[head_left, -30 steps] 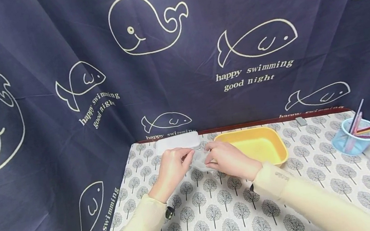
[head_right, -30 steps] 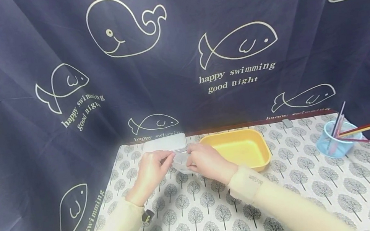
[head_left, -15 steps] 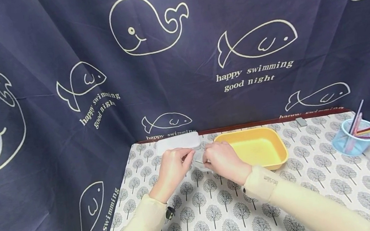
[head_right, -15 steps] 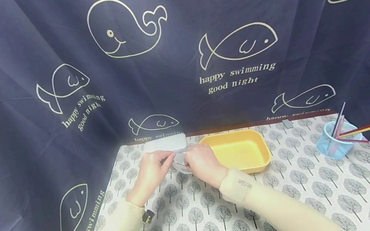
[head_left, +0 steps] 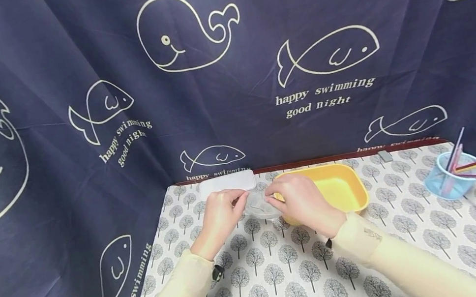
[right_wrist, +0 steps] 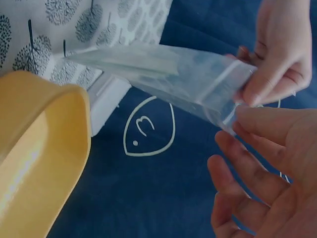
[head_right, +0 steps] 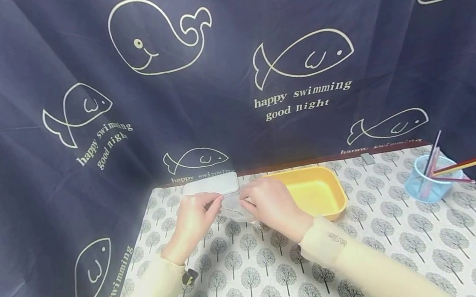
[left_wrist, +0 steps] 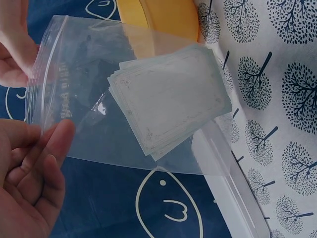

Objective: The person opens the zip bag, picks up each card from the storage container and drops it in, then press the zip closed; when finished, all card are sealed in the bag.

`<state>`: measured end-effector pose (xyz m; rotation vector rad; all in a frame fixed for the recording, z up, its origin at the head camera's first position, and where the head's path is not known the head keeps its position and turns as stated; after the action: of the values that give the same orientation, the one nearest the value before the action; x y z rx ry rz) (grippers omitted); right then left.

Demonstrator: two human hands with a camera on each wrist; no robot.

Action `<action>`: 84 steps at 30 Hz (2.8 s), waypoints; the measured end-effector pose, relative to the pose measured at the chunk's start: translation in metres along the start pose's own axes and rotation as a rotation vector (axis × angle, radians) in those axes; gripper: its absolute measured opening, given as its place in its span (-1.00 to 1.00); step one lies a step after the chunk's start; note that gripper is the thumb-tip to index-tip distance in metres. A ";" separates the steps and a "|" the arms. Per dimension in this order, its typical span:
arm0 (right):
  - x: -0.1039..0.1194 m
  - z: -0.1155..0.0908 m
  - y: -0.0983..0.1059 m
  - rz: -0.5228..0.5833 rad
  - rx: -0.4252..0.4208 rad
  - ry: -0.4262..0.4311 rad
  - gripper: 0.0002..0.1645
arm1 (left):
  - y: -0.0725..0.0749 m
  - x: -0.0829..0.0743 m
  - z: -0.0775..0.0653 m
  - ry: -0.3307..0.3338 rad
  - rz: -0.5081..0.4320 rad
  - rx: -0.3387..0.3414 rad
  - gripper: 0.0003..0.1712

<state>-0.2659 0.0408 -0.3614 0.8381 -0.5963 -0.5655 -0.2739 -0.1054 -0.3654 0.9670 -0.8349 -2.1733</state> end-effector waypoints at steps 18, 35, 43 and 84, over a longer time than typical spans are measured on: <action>-0.038 -0.020 -0.020 0.259 0.064 -0.188 -0.64 | 0.007 0.030 -0.008 0.255 -0.152 -0.112 -0.76; -0.058 -0.015 -0.029 0.484 -0.024 -0.267 -0.94 | 0.005 0.065 -0.022 0.420 -0.354 -0.061 -0.75; -0.065 -0.014 -0.041 0.730 -0.060 -0.354 -0.90 | 0.007 0.074 -0.031 0.449 -0.381 -0.068 -0.86; -0.028 -0.007 -0.078 0.926 0.004 -0.357 -0.85 | -0.023 0.051 -0.030 0.350 -0.660 0.007 -0.89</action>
<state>-0.2982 0.0203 -0.4356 0.3833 -1.2133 0.1456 -0.2842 -0.1370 -0.4189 1.7524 -0.3802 -2.4011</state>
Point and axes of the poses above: each hand's wrist, its own z-axis towards the middle knuckle, its own y-axis out of the back of the hand, x = y × z, the point moved 10 cm from there along z, towards the middle knuckle, and after that the axes turned 5 degrees about y, right-handed, at the moved point
